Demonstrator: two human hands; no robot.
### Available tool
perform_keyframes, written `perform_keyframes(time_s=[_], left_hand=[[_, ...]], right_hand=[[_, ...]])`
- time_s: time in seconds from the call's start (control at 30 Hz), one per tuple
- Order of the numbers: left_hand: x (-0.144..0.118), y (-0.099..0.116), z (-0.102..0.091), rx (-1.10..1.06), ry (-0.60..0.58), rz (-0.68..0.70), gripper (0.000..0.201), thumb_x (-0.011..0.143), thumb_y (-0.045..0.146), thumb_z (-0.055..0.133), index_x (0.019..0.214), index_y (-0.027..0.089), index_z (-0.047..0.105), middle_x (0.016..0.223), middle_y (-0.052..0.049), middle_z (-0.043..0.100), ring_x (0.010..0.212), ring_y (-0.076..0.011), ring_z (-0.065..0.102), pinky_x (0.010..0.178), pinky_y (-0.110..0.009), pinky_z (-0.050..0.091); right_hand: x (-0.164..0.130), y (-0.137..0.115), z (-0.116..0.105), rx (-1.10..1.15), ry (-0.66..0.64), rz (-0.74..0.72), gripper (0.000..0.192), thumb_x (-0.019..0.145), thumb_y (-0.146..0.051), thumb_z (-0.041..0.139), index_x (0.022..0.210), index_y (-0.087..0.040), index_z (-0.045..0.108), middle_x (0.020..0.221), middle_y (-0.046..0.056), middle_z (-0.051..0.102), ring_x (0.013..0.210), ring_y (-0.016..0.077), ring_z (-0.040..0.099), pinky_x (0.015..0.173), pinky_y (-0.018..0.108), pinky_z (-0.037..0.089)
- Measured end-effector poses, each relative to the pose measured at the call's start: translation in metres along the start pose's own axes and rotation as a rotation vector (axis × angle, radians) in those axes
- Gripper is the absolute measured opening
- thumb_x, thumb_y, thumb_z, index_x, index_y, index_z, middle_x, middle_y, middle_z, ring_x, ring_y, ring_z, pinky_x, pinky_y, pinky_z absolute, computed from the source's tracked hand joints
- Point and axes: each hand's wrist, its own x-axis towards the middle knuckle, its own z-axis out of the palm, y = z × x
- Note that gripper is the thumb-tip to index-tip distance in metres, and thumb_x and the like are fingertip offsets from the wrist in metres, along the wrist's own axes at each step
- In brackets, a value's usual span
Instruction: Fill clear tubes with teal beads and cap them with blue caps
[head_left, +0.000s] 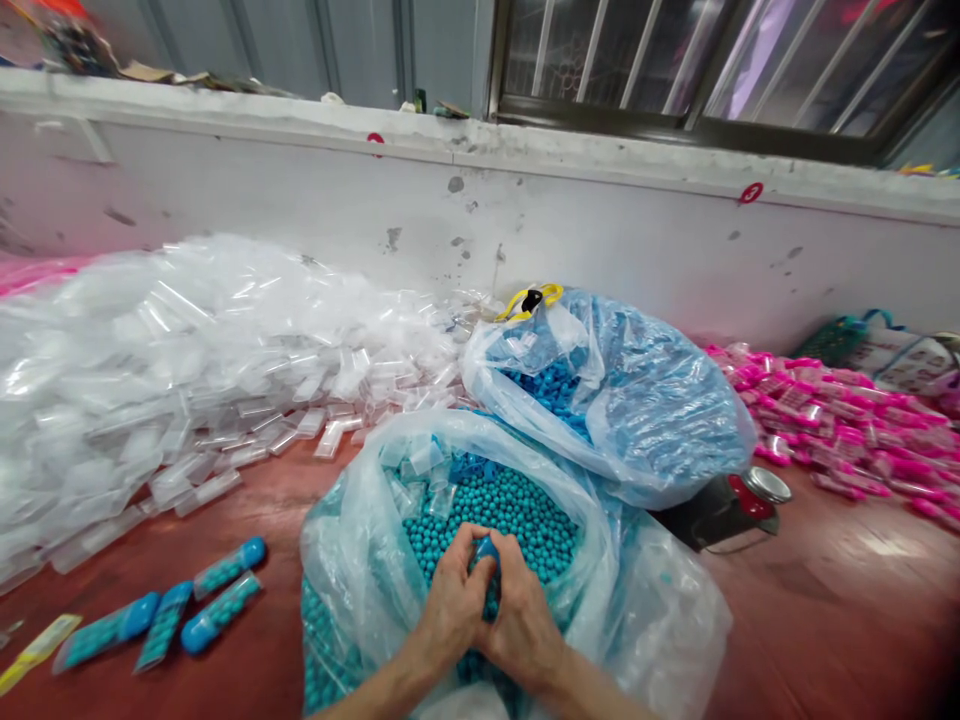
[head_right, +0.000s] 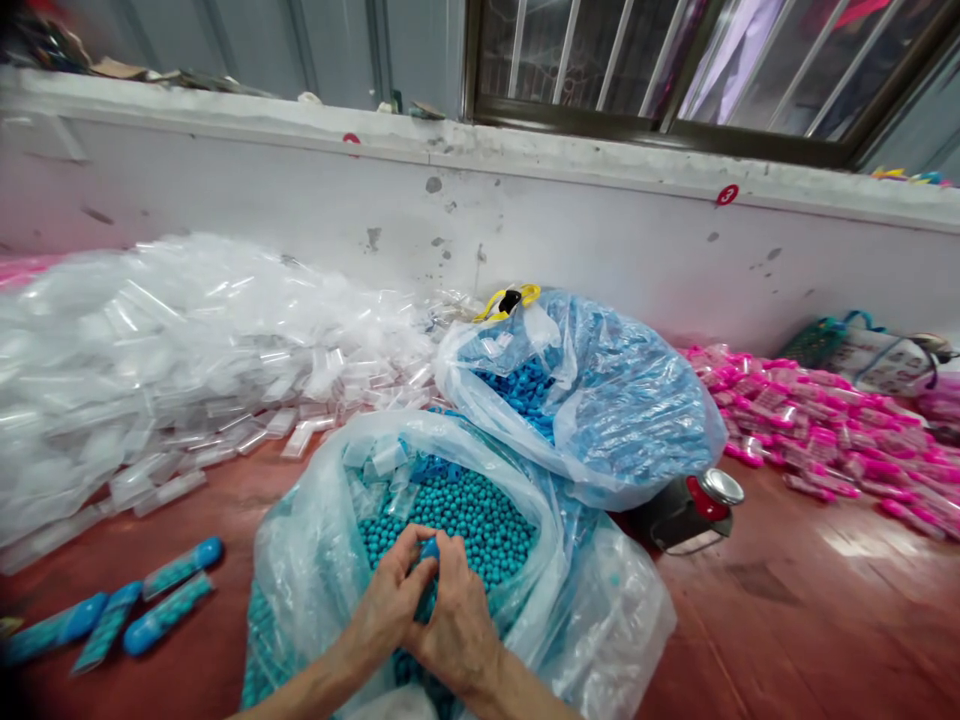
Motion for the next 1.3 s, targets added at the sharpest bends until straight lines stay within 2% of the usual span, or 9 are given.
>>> perform_keyframes(time_s=[0.13, 0.23, 0.37, 0.47, 0.53, 0.67, 0.8, 1.1, 1.3], left_hand=[[-0.002, -0.006, -0.019, 0.136, -0.042, -0.014, 0.016, 0.075, 0.027, 0.043, 0.086, 0.019, 0.051, 0.068, 0.002, 0.054, 0.064, -0.0139, 0.049, 0.064, -0.024, 0.039], [-0.009, 0.0, -0.064, 0.326, -0.143, -0.02, 0.026, 0.077, 0.032, 0.042, 0.098, 0.019, 0.051, 0.071, 0.001, 0.056, 0.066, -0.0149, 0.051, 0.064, -0.024, 0.04], [-0.025, 0.018, -0.144, 0.824, -0.095, -0.144, 0.035, 0.08, 0.035, 0.038, 0.109, 0.023, 0.052, 0.081, -0.002, 0.062, 0.075, -0.0207, 0.057, 0.068, -0.029, 0.042], [-0.03, 0.025, -0.17, 1.252, 0.154, -0.139, 0.037, 0.082, 0.028, 0.033, 0.111, 0.02, 0.053, 0.1, -0.009, 0.061, 0.092, -0.0272, 0.056, 0.078, -0.038, 0.04], [-0.023, 0.02, -0.161, 1.358, 0.216, -0.046, 0.037, 0.084, 0.023, 0.029, 0.11, 0.019, 0.054, 0.101, -0.01, 0.06, 0.093, -0.0252, 0.056, 0.079, -0.037, 0.04], [0.012, -0.008, -0.107, 1.414, -0.06, 0.25, 0.04, 0.08, 0.007, 0.031, 0.109, 0.025, 0.053, 0.1, -0.005, 0.06, 0.09, -0.019, 0.056, 0.078, -0.032, 0.042], [0.055, -0.029, -0.072, 1.503, -0.202, 0.592, 0.036, 0.083, 0.007, 0.034, 0.112, 0.022, 0.048, 0.113, -0.009, 0.052, 0.103, -0.0214, 0.048, 0.084, -0.036, 0.039], [0.081, -0.02, -0.085, 1.488, -0.315, 0.68, 0.04, 0.085, 0.007, 0.029, 0.121, 0.02, 0.039, 0.101, -0.009, 0.056, 0.084, -0.0185, 0.055, 0.068, -0.028, 0.04], [0.103, -0.017, -0.078, 1.506, -0.408, 0.634, 0.027, 0.084, 0.007, 0.031, 0.094, 0.016, 0.054, 0.085, -0.008, 0.057, 0.074, -0.017, 0.054, 0.068, -0.029, 0.041]], right_hand=[[0.004, -0.008, -0.011, 0.034, -0.326, 0.065, 0.078, 0.064, -0.032, 0.063, 0.13, -0.012, 0.028, 0.116, 0.016, 0.049, 0.1, 0.0264, 0.053, 0.08, 0.036, 0.044], [0.012, -0.004, -0.027, 0.108, -0.493, 0.04, 0.079, 0.067, -0.033, 0.062, 0.135, -0.018, 0.024, 0.119, 0.012, 0.05, 0.098, 0.0229, 0.054, 0.081, 0.032, 0.042], [0.032, 0.018, -0.043, 0.063, -0.483, 0.058, 0.046, 0.078, -0.031, 0.05, 0.122, -0.017, 0.047, 0.102, 0.008, 0.061, 0.088, 0.0194, 0.057, 0.077, 0.028, 0.042], [0.056, 0.032, -0.044, -0.13, -0.425, 0.035, 0.029, 0.083, -0.022, 0.04, 0.105, -0.015, 0.058, 0.092, 0.006, 0.065, 0.088, 0.0175, 0.058, 0.078, 0.025, 0.041], [0.074, 0.037, -0.04, -0.286, -0.333, 0.052, 0.032, 0.084, -0.017, 0.037, 0.111, -0.013, 0.053, 0.105, 0.009, 0.061, 0.098, 0.0184, 0.055, 0.084, 0.026, 0.039], [0.109, 0.038, -0.026, -0.467, -0.26, 0.037, 0.043, 0.084, -0.011, 0.031, 0.126, -0.015, 0.038, 0.126, 0.012, 0.047, 0.113, 0.0213, 0.044, 0.094, 0.033, 0.032], [0.125, 0.038, -0.021, -0.576, -0.333, -0.057, 0.036, 0.085, -0.01, 0.031, 0.114, -0.018, 0.05, 0.117, 0.009, 0.054, 0.103, 0.02, 0.051, 0.087, 0.032, 0.038], [0.076, 0.037, -0.038, -0.722, -0.361, -0.25, 0.012, 0.082, -0.018, 0.044, 0.085, -0.017, 0.056, 0.095, 0.009, 0.057, 0.093, 0.0247, 0.05, 0.079, 0.037, 0.038], [0.061, 0.048, -0.047, -0.74, -0.449, 0.028, 0.028, 0.083, -0.005, 0.031, 0.093, -0.016, 0.055, 0.086, 0.009, 0.065, 0.082, 0.0208, 0.059, 0.077, 0.032, 0.038]])
